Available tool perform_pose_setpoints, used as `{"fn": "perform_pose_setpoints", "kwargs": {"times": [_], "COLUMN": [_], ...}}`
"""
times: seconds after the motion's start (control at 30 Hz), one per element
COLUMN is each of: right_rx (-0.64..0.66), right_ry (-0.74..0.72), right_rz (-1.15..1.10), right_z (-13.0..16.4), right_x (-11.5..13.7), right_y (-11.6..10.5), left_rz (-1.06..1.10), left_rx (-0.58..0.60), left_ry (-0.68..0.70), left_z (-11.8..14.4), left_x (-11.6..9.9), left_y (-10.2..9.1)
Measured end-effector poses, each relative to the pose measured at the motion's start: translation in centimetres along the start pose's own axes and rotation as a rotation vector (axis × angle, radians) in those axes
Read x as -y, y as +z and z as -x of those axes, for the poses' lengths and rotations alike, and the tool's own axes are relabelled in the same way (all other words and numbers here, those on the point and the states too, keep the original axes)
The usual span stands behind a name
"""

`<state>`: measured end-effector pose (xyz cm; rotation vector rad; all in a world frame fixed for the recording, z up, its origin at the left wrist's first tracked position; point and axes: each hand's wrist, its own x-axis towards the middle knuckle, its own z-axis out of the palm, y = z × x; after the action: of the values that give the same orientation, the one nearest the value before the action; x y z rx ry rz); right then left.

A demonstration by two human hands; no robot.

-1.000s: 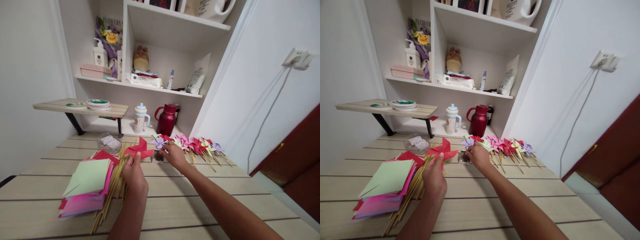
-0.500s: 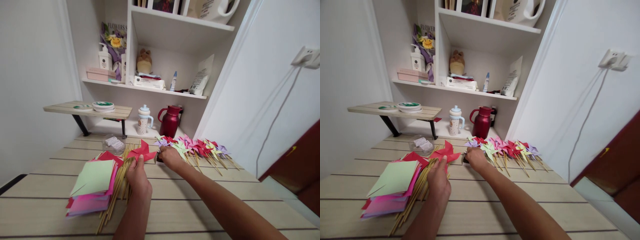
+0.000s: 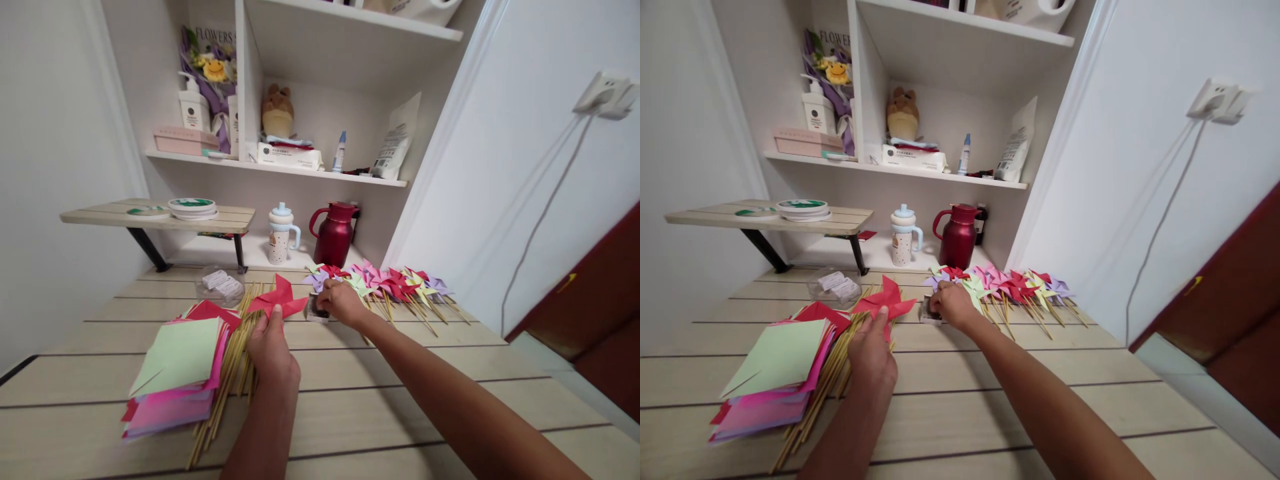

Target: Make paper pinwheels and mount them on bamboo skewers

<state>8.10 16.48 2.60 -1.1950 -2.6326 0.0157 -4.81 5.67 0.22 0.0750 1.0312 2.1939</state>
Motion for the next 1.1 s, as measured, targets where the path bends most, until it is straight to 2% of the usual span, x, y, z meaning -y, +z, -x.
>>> {"fn": "perform_pose_setpoints", "kwargs": {"times": [0.23,0.4,0.57,0.7,0.77,0.87,0.93,1.1], "right_rx": [-0.036,-0.042,-0.047,-0.048,0.042,0.264,0.322,0.242], "right_ry": [0.050,0.100,0.130,0.075,-0.022,-0.197,-0.253,-0.276], "right_rz": [-0.277,-0.450,-0.549,-0.561,-0.585,-0.651,-0.687,-0.721], "right_z": [-0.3,-0.5,-0.3,2.3,4.6,7.7,9.2,10.5], "right_x": [-0.4,-0.4,-0.5,-0.2,0.2,1.0,1.4,1.3], "right_y": [0.0,0.0,-0.5,-1.8,-2.1,-1.6,-1.0,0.0], "left_rz": [-0.006,0.019,0.041,0.034,0.022,-0.001,-0.019,-0.062], "left_rx": [-0.039,-0.019,-0.020,-0.027,-0.009,0.031,0.068,0.147], "left_ry": [-0.019,-0.057,-0.089,-0.104,-0.120,-0.141,-0.146,-0.158], "left_z": [0.1,0.4,1.0,1.3,1.7,2.5,3.2,3.8], "left_x": [0.0,-0.1,-0.6,-1.0,-1.0,-0.4,0.4,1.8], "left_y": [-0.2,0.0,0.3,0.5,0.7,0.8,0.7,0.0]}}
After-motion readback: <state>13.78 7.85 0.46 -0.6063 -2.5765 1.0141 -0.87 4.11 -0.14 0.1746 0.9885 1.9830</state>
